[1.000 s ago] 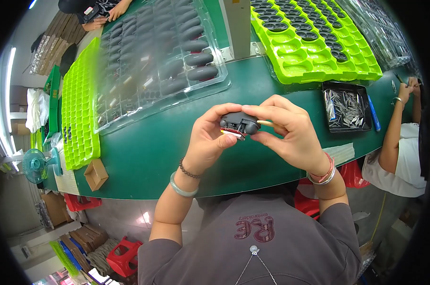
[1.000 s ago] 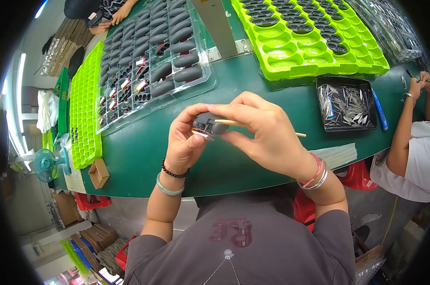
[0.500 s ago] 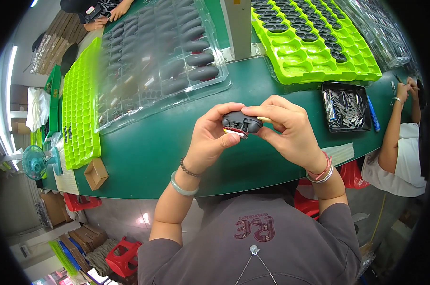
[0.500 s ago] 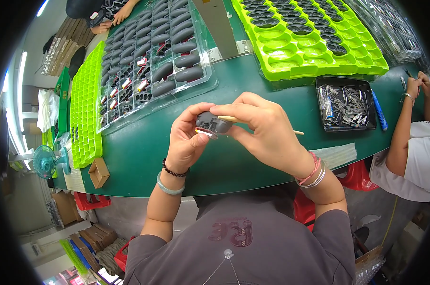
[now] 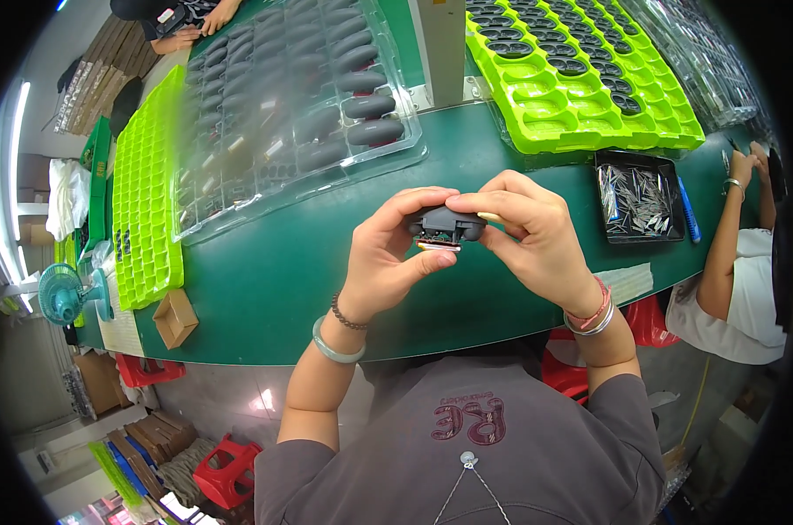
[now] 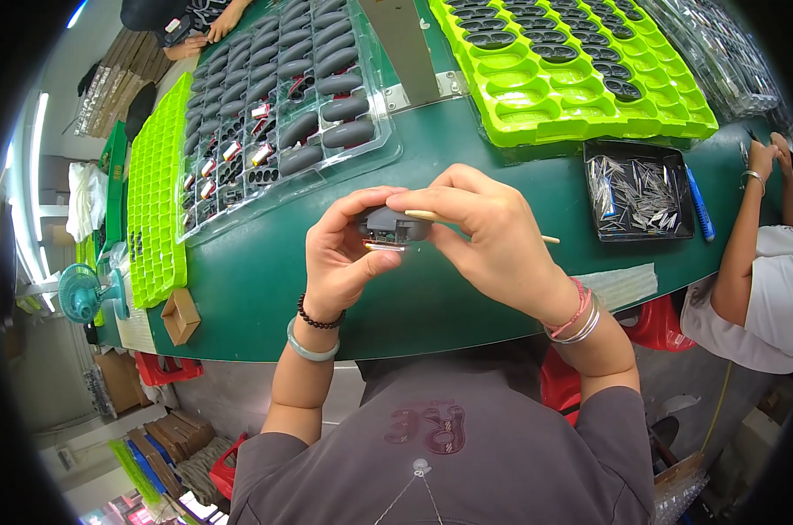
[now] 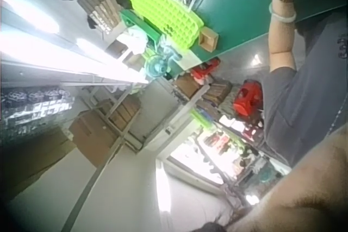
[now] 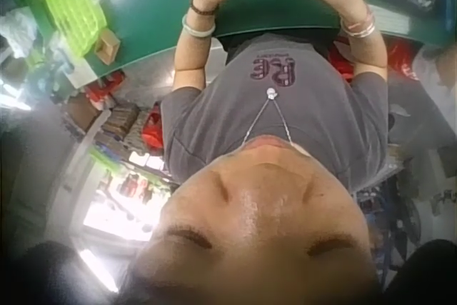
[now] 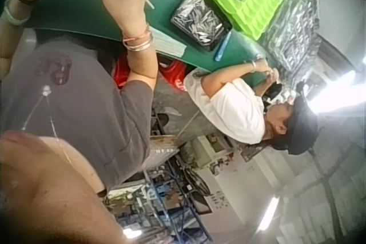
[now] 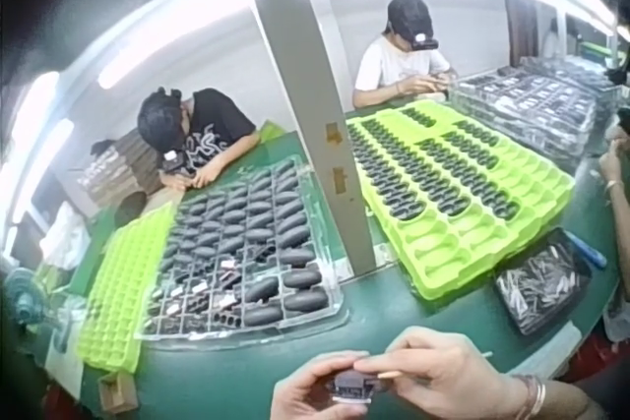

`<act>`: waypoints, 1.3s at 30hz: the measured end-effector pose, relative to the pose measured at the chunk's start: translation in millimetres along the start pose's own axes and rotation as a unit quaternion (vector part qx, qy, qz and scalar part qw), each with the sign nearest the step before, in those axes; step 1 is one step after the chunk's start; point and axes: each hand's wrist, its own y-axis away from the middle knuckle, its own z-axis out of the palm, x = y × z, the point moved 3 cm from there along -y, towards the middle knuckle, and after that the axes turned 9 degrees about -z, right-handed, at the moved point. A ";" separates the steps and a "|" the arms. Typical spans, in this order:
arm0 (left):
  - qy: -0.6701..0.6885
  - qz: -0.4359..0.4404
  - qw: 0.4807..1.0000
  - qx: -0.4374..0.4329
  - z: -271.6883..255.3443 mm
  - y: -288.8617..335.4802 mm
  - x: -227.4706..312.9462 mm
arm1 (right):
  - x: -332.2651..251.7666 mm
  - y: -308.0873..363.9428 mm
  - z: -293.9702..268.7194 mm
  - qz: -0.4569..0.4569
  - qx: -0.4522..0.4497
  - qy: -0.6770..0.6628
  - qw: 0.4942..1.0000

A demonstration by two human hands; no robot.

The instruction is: The person assembles small black plastic housing units by hand, inserting internal components into each unit at a factory workbench.

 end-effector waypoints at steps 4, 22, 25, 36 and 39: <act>-0.019 0.001 1.000 0.008 -1.0 1.9 2.0 | -1.5 0.1 0.5 -0.002 -0.003 0.024 1.000; -0.187 0.062 0.979 0.046 -6.0 1.1 5.9 | -5.2 4.0 -6.0 -0.115 0.039 0.163 0.979; -0.187 0.058 0.980 0.042 -5.4 1.4 5.5 | -4.7 4.2 -6.1 -0.112 0.028 0.164 0.980; -0.207 0.029 0.977 0.037 -0.6 2.7 -0.3 | 4.0 5.6 -9.9 -0.062 -0.030 0.088 0.994; -0.213 0.030 0.976 0.040 -1.8 3.1 0.1 | 4.9 5.4 -6.7 -0.064 -0.028 0.087 0.994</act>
